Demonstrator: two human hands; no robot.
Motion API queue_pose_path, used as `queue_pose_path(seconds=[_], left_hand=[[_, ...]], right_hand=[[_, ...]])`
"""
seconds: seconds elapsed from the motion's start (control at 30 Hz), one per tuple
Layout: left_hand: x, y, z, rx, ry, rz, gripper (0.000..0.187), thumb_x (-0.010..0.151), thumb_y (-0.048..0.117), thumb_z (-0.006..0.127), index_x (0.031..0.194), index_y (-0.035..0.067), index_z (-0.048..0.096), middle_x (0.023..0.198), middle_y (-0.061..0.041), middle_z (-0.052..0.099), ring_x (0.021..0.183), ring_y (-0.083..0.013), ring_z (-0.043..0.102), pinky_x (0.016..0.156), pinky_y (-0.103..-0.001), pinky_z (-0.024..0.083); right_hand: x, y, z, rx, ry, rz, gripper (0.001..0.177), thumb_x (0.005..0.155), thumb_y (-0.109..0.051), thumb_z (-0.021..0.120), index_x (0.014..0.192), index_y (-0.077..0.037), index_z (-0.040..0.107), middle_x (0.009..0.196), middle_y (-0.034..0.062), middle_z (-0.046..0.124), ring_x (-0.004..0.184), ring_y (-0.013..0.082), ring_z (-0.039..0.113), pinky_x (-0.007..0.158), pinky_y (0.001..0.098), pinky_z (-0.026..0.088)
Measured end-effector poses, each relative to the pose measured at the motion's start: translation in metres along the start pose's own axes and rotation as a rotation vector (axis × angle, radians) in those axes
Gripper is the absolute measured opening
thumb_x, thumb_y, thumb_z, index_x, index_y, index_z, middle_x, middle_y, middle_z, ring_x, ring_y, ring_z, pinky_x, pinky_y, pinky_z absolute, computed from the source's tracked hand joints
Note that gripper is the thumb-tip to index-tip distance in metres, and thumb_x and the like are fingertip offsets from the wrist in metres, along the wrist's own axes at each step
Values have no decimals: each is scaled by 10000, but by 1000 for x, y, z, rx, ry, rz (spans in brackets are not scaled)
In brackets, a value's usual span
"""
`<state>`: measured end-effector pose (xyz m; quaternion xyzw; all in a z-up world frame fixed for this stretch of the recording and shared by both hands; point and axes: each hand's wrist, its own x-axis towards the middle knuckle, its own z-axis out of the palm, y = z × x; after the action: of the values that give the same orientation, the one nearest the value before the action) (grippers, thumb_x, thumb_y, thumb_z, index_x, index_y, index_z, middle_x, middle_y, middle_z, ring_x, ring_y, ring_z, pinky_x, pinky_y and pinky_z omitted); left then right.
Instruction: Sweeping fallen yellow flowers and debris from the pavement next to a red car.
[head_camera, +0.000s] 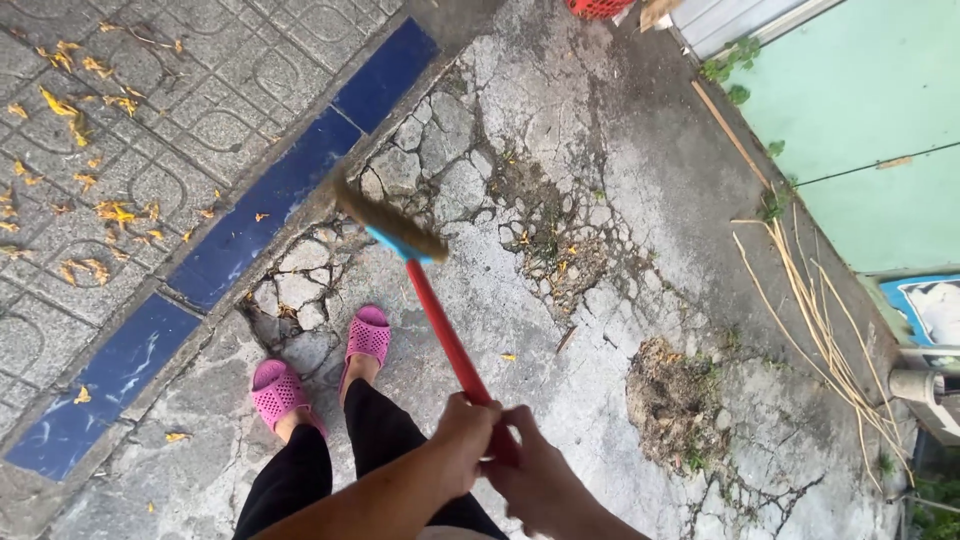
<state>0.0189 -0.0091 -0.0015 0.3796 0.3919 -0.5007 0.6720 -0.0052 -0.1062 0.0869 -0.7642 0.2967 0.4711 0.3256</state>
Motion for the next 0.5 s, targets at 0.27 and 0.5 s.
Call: queue_pose_path(seconds=[0.27, 0.5], left_hand=[[-21, 24, -38, -211, 159, -68, 242, 997, 166, 588, 1127, -33, 632, 948, -181, 679, 850, -278, 650, 728, -423, 522], [-28, 16, -36, -260, 94, -69, 367, 992, 170, 621, 1301, -19, 561, 996, -158, 631, 922, -274, 637, 757, -459, 552]], right_hand=[[-1, -26, -15, 640, -349, 104, 552, 930, 44, 591, 1441, -103, 441, 781, 122, 580, 416, 103, 372, 295, 207, 245], [-11, 16, -5, 698, -245, 141, 541, 931, 48, 604, 1433, -146, 554, 816, 202, 594, 684, 240, 550, 583, 301, 362]])
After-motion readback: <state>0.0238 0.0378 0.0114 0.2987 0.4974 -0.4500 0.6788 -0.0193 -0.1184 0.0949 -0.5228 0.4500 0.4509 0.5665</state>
